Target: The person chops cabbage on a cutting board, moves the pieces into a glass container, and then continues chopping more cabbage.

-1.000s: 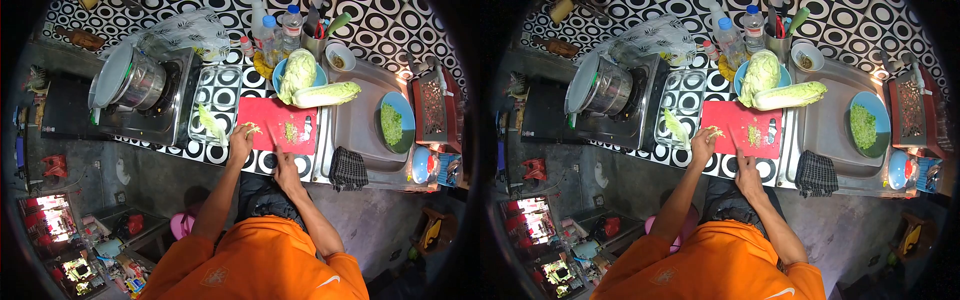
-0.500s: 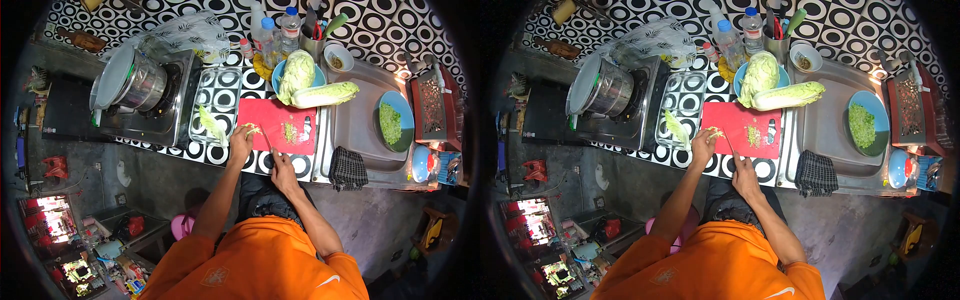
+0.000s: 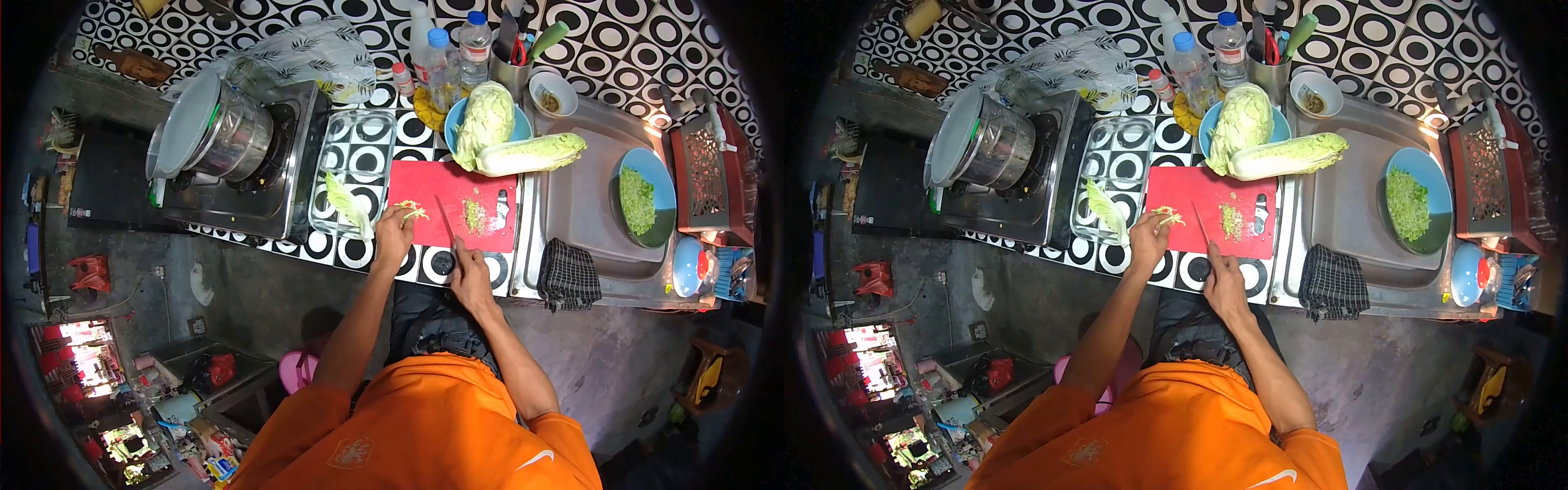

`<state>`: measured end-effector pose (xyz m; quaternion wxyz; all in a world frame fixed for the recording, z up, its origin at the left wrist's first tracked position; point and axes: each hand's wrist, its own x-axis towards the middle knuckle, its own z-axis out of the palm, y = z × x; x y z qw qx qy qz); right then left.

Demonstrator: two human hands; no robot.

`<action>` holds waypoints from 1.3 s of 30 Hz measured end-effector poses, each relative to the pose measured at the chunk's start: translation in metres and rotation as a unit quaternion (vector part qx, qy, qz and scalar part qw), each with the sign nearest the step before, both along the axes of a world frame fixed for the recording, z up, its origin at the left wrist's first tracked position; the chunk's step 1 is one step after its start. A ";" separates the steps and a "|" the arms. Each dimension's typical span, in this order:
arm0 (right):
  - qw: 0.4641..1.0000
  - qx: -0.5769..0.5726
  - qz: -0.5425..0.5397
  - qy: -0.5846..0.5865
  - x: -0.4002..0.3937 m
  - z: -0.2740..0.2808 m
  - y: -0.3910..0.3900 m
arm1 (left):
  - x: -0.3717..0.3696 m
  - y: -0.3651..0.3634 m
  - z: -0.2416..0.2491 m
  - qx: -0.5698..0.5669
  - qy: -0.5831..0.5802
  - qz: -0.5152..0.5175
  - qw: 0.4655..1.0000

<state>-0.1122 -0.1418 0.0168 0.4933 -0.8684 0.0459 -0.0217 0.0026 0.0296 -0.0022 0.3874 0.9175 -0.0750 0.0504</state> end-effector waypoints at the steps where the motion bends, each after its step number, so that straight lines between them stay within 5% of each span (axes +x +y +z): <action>1: 1.000 -0.010 -0.016 0.012 0.002 0.000 -0.001 | 0.001 0.001 -0.002 0.002 -0.016 -0.001 1.000; 19: 0.995 -0.067 -0.056 0.050 0.004 -0.003 -0.008 | 0.011 -0.005 0.024 -0.013 -0.030 -0.002 0.999; 33: 0.998 -0.038 -0.044 0.038 0.003 0.003 -0.008 | -0.004 -0.037 0.066 -0.292 0.052 0.028 0.955; 39: 0.995 -0.003 0.097 0.030 -0.007 0.018 -0.003 | -0.027 -0.019 0.066 -0.373 0.095 0.086 0.919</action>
